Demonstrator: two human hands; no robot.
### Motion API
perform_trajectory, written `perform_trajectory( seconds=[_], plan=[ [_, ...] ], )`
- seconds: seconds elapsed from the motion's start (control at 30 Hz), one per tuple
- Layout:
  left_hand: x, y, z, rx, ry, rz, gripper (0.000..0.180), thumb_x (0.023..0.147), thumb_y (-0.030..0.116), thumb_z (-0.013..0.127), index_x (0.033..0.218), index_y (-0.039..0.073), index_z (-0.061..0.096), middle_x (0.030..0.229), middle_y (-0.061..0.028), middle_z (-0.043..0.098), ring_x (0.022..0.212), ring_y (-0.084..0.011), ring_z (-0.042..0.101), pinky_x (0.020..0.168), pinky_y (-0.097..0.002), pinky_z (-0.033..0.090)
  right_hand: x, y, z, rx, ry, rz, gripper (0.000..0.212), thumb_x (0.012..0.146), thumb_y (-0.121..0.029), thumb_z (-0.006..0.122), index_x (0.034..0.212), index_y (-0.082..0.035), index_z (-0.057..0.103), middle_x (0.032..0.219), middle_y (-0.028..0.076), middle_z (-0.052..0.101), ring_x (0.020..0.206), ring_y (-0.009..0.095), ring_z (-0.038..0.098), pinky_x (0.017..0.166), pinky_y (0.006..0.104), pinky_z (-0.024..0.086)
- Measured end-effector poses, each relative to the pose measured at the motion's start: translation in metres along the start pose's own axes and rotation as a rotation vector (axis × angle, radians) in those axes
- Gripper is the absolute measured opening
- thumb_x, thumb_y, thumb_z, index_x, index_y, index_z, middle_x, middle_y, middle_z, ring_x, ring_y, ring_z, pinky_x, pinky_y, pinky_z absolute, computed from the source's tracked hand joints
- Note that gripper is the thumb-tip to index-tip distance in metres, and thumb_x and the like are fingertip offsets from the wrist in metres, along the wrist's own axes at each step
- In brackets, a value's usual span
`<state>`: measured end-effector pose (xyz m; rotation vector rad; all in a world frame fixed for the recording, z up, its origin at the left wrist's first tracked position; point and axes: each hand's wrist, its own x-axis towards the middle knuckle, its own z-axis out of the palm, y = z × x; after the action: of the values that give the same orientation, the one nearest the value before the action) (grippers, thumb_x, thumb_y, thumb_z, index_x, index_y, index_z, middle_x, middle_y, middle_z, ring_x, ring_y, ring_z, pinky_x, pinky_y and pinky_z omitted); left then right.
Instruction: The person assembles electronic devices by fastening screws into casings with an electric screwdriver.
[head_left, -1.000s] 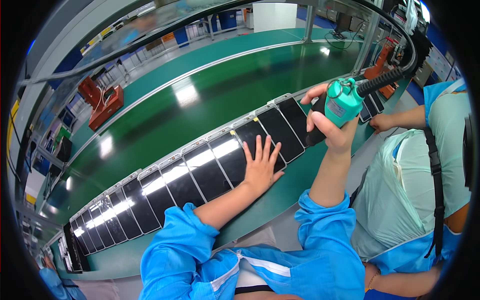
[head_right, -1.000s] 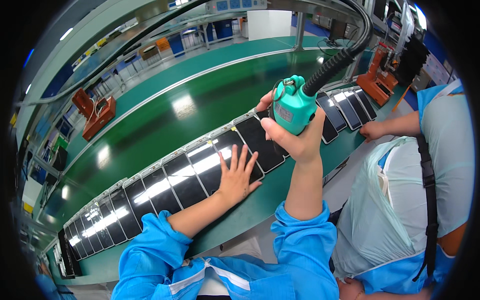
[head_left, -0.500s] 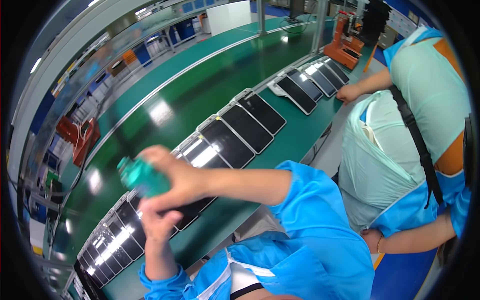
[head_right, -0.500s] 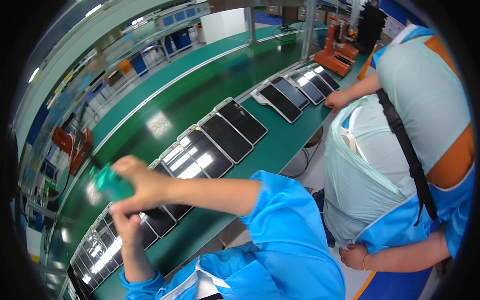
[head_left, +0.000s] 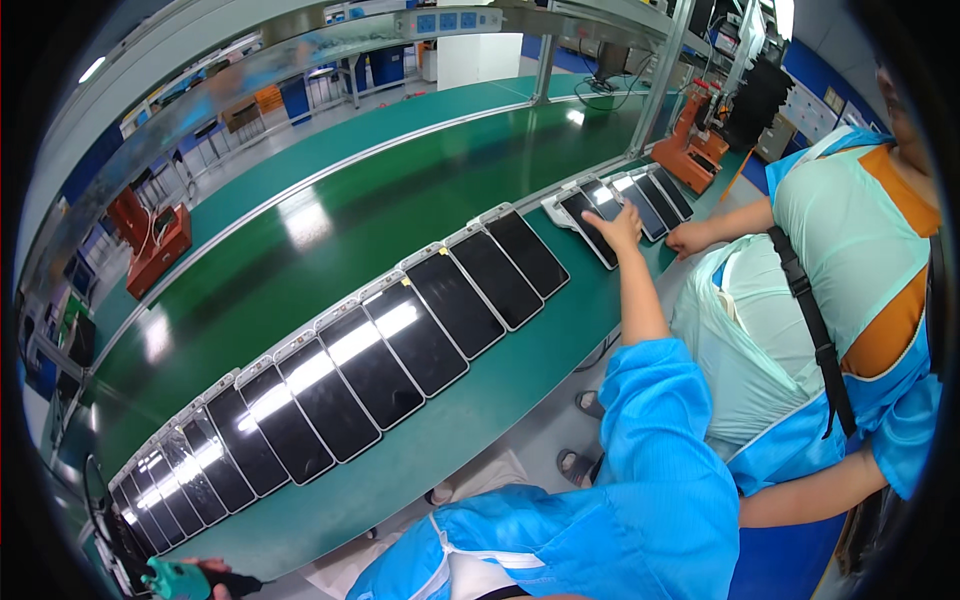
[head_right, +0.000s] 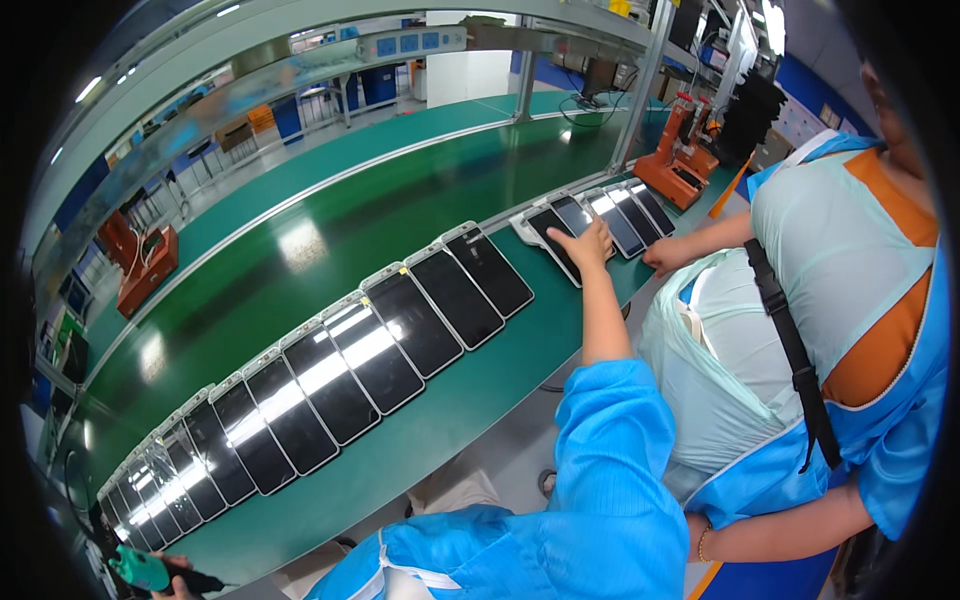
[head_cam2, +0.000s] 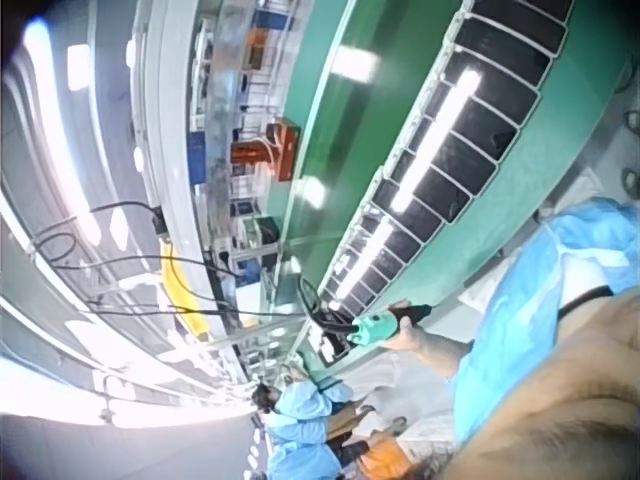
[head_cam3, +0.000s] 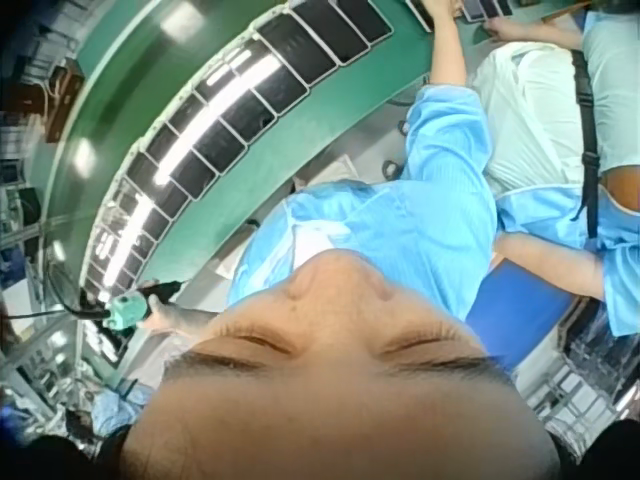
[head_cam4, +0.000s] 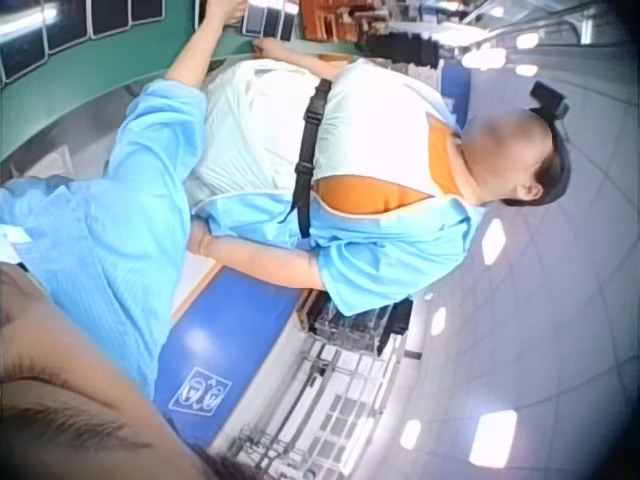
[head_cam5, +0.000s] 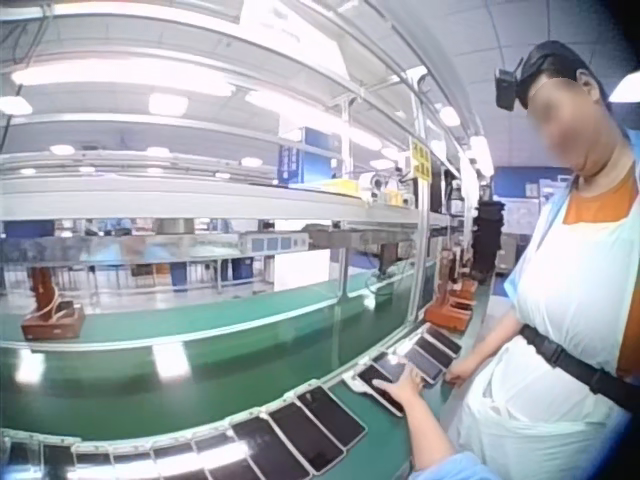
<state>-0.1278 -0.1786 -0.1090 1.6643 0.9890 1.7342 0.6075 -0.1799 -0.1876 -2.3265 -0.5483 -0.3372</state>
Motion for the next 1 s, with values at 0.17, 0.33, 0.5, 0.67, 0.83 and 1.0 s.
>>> perform_trajectory(
  seconds=[0.17,0.33,0.5,0.67,0.83,1.0],
  plan=[
    [-0.003,0.007,-0.021,-0.069,0.066,0.083,0.054,0.065,0.023,0.070,0.094,-0.013,0.042,0.071,-0.0220,0.053,0.060,-0.0278,0.054,0.053,-0.0373,0.046,-0.021,0.005,0.000,-0.274,-0.174,-0.022,0.101,0.042,-0.055,0.071,0.117,0.001,0.031,0.116,0.020,0.036,0.109,0.035,0.034,0.090,0.0413,0.029],
    [-0.009,0.015,-0.040,0.035,0.120,0.121,0.053,0.065,0.022,0.070,0.096,-0.011,0.043,0.072,-0.0207,0.054,0.057,-0.0269,0.054,0.053,-0.0356,0.046,-0.024,-0.005,0.008,-0.479,-0.190,-0.212,0.088,0.039,-0.060,0.069,0.094,0.006,0.048,0.101,0.022,0.047,0.096,0.035,0.045,0.081,0.0406,0.038],
    [-0.044,-0.003,-0.120,0.003,0.248,-0.117,0.044,0.067,0.016,0.062,0.101,-0.008,0.049,0.078,-0.0136,0.057,0.070,-0.0189,0.054,0.068,-0.0313,0.044,-0.021,-0.018,-0.006,-0.576,-0.417,-0.222,0.077,0.044,-0.067,0.059,0.073,0.004,0.061,0.083,0.022,0.058,0.083,0.034,0.056,0.071,0.0434,0.042],
    [-0.018,0.016,-0.100,0.014,0.243,-0.010,0.047,0.060,0.017,0.071,0.094,-0.007,0.050,0.072,-0.0126,0.058,0.066,-0.0183,0.056,0.061,-0.0277,0.046,-0.003,0.045,0.007,-0.122,-0.516,-0.176,0.074,0.052,-0.049,0.068,0.099,0.007,0.054,0.096,0.018,0.056,0.093,0.023,0.052,0.081,0.0305,0.037],
    [-0.021,0.023,-0.127,0.139,0.325,-0.034,0.053,0.061,0.029,0.071,0.092,-0.007,0.048,0.068,-0.0124,0.056,0.063,-0.0192,0.055,0.059,-0.0280,0.045,-0.032,-0.004,0.003,-0.098,-0.446,-0.078,0.065,0.058,-0.042,0.067,0.092,0.012,0.055,0.085,0.014,0.058,0.076,0.017,0.051,0.073,0.0299,0.039],
    [-0.006,0.017,-0.164,0.083,0.325,0.040,0.051,0.063,0.027,0.070,0.093,-0.007,0.047,0.068,-0.0133,0.056,0.064,-0.0201,0.055,0.060,-0.0293,0.046,-0.091,-0.033,-0.032,0.283,-0.390,-0.080,0.052,0.064,-0.031,0.069,0.091,0.011,0.053,0.077,0.008,0.054,0.070,0.013,0.049,0.066,0.0240,0.039]
  ],
)
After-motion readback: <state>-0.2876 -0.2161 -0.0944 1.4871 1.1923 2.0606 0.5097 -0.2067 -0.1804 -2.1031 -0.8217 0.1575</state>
